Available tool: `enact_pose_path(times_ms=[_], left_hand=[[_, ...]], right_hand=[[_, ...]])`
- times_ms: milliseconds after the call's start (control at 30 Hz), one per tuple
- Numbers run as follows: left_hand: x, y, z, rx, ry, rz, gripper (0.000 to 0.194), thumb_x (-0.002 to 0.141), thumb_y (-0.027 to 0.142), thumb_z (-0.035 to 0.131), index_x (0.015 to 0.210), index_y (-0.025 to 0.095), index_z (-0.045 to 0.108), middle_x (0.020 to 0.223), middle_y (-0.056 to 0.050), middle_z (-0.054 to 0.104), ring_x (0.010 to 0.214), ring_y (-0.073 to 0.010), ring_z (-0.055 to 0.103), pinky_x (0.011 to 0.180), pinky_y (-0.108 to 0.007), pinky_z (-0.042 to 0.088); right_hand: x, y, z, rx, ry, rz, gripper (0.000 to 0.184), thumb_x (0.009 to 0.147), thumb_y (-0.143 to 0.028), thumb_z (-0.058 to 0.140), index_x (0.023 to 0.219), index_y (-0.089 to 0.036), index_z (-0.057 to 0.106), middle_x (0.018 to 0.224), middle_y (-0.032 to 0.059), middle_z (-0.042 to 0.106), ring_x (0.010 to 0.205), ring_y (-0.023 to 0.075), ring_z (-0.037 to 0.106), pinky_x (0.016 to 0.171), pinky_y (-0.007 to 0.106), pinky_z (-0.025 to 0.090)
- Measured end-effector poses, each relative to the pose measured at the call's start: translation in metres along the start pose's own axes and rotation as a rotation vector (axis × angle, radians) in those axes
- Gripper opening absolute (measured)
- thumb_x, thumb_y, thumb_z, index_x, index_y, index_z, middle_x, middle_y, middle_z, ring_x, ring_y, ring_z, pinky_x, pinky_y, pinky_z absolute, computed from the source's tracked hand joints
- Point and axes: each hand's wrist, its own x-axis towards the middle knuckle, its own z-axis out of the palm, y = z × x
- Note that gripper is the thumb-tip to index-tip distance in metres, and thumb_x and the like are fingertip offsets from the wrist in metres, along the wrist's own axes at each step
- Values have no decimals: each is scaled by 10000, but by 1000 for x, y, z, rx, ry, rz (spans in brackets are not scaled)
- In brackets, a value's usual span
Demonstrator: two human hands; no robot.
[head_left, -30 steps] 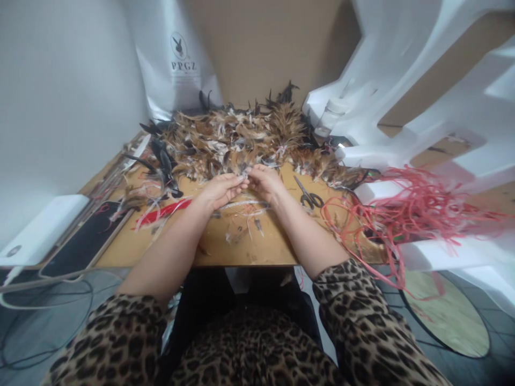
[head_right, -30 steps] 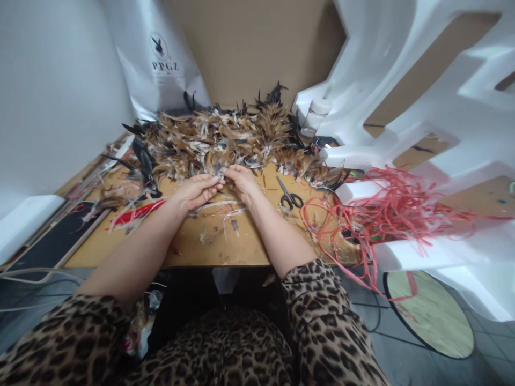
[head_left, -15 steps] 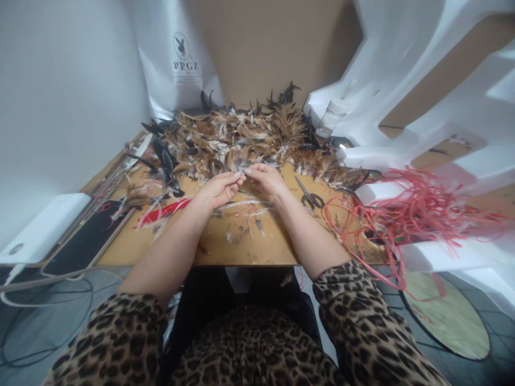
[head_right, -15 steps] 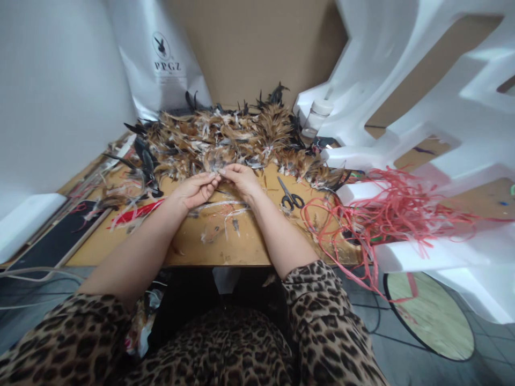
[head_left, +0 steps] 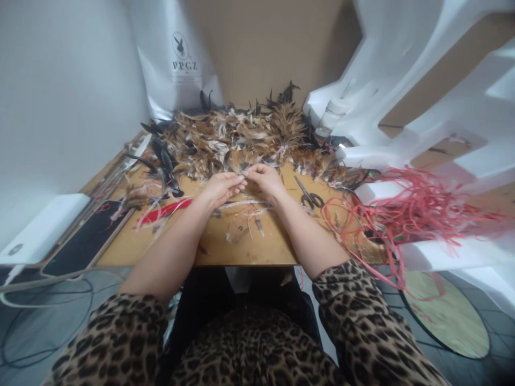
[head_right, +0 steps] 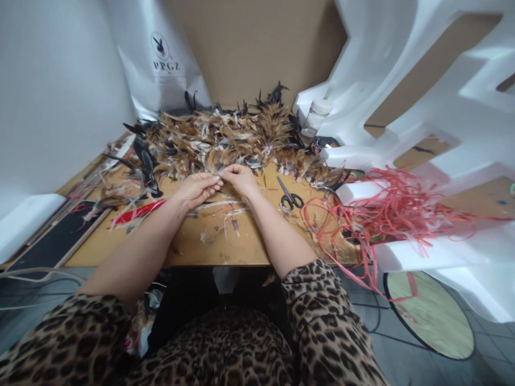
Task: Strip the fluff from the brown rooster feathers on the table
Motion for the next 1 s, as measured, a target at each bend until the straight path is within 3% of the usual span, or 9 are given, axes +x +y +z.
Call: enact_pose_path(times_ms=[267, 333, 500, 600, 867, 1000], left_hand=[[-2, 1, 1, 121, 30, 47, 153, 635, 191, 735, 658, 65, 653, 625, -75, 656, 482, -52, 564, 474, -133, 437], [-2, 1, 1, 115, 46, 45, 153, 643, 194, 730, 663, 64, 653, 624, -74, 655, 489, -53, 569, 467, -129, 432], [1, 2, -2, 41, 100, 36, 137, 661, 180, 716, 685, 66, 643, 684, -83, 669, 526, -54, 588, 461, -119, 429], [1, 3, -3, 4, 105, 26, 129, 669, 171, 709, 684, 67, 635, 672, -73, 663, 511, -46, 578, 458, -117, 427], [-2, 6, 0, -6, 89, 13, 113, 695, 161, 687, 682, 61, 635, 646, -65, 654, 492, -38, 561, 449, -115, 418], [-2, 5, 0, -10, 85, -6, 133, 675, 175, 708, 674, 68, 630, 636, -62, 649, 485, -39, 559, 434, -112, 413]], right_hand=[[2, -2, -3, -43, -31, 21, 227, 555, -341, 711, 609, -155, 592, 538, -48, 552, 514, 59, 451, 552, 201, 370], [8, -3, -16, -135, 10, -26, 206, 586, -339, 682, 645, -153, 617, 563, -41, 566, 520, 62, 454, 563, 206, 377], [31, 5, -71, -621, 334, -188, 164, 666, -270, 565, 705, -138, 653, 691, 9, 629, 657, 116, 538, 660, 237, 417], [37, 11, -92, -915, 384, -199, 209, 702, -236, 514, 802, -152, 678, 831, 39, 659, 780, 145, 571, 756, 263, 423], [34, 14, -75, -1357, 299, -180, 326, 755, -257, 509, 1047, -214, 648, 1073, 117, 581, 1033, 242, 509, 888, 358, 387], [34, 13, -70, -1430, 289, -147, 267, 777, -251, 474, 942, -191, 676, 1038, 130, 587, 999, 255, 518, 855, 369, 394]])
